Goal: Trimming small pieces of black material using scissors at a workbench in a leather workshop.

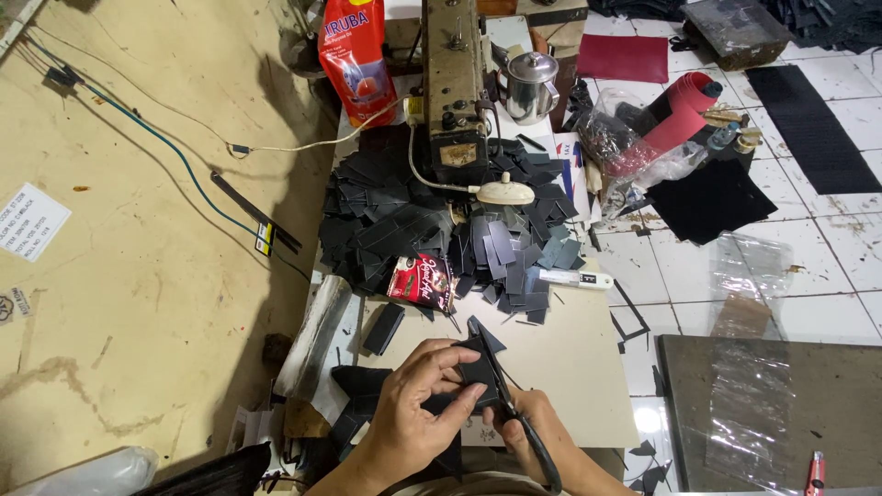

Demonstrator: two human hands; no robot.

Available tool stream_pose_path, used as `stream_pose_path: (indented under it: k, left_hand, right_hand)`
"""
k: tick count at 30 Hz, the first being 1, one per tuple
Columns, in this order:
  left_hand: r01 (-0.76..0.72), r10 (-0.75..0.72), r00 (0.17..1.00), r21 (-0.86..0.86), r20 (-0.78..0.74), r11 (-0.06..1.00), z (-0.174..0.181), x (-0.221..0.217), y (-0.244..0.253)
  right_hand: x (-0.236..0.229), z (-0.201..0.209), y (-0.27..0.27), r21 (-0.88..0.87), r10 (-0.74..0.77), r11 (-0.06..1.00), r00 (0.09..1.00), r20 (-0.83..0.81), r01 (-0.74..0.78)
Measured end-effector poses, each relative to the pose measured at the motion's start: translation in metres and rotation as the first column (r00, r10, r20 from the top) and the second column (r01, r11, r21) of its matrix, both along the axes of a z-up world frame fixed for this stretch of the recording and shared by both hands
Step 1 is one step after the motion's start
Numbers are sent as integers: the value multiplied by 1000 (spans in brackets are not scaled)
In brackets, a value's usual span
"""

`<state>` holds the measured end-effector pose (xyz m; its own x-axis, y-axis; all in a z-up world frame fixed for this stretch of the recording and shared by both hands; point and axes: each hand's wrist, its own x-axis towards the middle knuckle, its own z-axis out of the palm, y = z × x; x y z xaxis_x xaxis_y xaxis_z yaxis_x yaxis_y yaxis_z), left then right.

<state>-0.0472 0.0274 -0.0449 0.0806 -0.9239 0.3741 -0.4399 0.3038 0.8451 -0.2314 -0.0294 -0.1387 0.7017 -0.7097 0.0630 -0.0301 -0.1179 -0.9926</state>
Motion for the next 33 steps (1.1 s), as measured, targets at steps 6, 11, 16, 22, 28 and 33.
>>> stream_pose_path:
  k: [6,11,16,22,28,33]
  left_hand:
    - [2,-2,1000,-33,-1,999,-2,0,-1]
    - [5,-5,1000,-21,-3,1000,1,1,1]
    - [33,-34,999,21,7,999,11,11,0]
    - [165,-214,964,275,160,947,29,21,-6]
    - [189,-183,982,181,-48,965,16,20,-24]
    - [-18,-15,947,-100,-322,995,-19,-5,-20]
  right_hand:
    - [-1,-10,3,63,-8,998,999,39,5]
    - [-3,-9,2,-24,-19,1000,998,55,21]
    - [-8,-19,-5,27,-47,999,994,97,45]
    - [-7,28,-20,24,-169,986,977,128,167]
    - [3,39,-24,-127,-103,985,988,112,117]
    - [14,42,-20,81,-219,975,960,177,208]
